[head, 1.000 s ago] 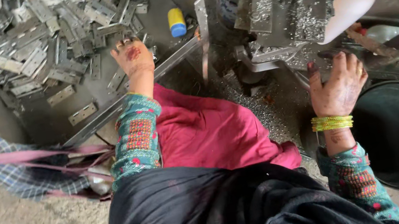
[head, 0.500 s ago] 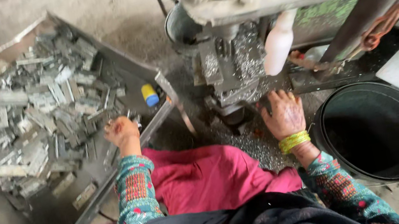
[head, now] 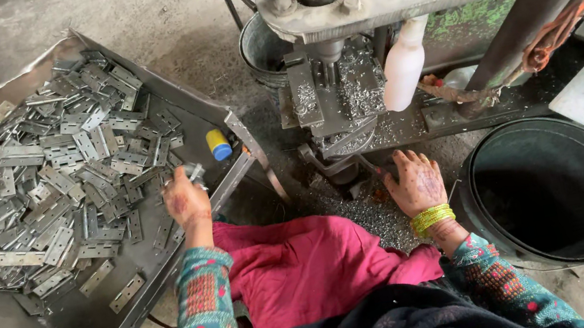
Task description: The person repeatedly picks small metal brackets from a tray, places them under a drill press, and operates the machine to drill holes. After each cycle, the person removes the bracket and returns it to the tray, continuing the process with new pieces.
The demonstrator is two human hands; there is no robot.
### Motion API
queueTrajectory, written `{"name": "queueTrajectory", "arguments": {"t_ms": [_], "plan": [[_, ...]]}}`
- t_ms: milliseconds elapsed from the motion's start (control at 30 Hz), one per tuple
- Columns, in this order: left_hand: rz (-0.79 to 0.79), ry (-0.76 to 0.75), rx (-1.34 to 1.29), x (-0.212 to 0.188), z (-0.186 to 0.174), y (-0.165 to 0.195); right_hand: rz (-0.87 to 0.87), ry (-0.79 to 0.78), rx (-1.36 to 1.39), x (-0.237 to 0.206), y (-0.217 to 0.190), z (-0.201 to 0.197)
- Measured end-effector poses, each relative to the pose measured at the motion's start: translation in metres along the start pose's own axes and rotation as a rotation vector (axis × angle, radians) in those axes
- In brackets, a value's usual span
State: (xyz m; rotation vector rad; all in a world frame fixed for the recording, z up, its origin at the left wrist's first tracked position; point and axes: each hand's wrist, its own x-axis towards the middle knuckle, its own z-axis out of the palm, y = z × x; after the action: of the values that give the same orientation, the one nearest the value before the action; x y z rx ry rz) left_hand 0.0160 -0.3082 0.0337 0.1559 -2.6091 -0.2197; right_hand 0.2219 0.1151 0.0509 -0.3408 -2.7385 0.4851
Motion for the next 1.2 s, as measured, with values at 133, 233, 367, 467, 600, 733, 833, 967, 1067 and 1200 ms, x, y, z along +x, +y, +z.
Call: {"name": "queueTrajectory", "arguments": {"t_ms": [133,233,367,467,600,733,833,967,1067,1200], "plan": [[-0.041,-0.094,0.09,-0.003,-0.015,0.001,0.009,0.011,0.02,-0.001,0.01,0.006],[-0.044,-0.176,-0.004,0.018,-0.038,0.027,0.01,0.024,0.037,0.001,0.012,0.009],[0.149,-0.549,-0.257,0.027,-0.051,0.124,-0.014,0.082,-0.017,0.0,0.01,0.011],[0.38,-0.182,-0.613,-0.01,-0.037,0.223,-0.013,0.076,-0.004,-0.006,0.011,0.008],[0.412,-0.181,-0.125,-0.069,-0.019,0.303,0.022,-0.012,0.058,-0.01,0.016,0.003],[0.423,-0.132,-0.106,-0.105,-0.006,0.307,0.037,-0.028,0.073,-0.002,0.016,0.001],[0.448,-0.219,-0.066,-0.094,0.012,0.303,0.036,-0.057,0.155,0.006,0.016,0.003],[0.442,-0.145,-0.062,-0.05,0.04,0.322,0.106,-0.361,0.101,0.012,0.03,0.019],[0.436,-0.138,-0.074,-0.034,0.044,0.33,0.051,-0.29,0.113,0.001,0.052,0.05],[0.412,-0.137,-0.19,-0.037,0.028,0.324,0.062,-0.218,0.198,-0.043,0.074,0.11]]}}
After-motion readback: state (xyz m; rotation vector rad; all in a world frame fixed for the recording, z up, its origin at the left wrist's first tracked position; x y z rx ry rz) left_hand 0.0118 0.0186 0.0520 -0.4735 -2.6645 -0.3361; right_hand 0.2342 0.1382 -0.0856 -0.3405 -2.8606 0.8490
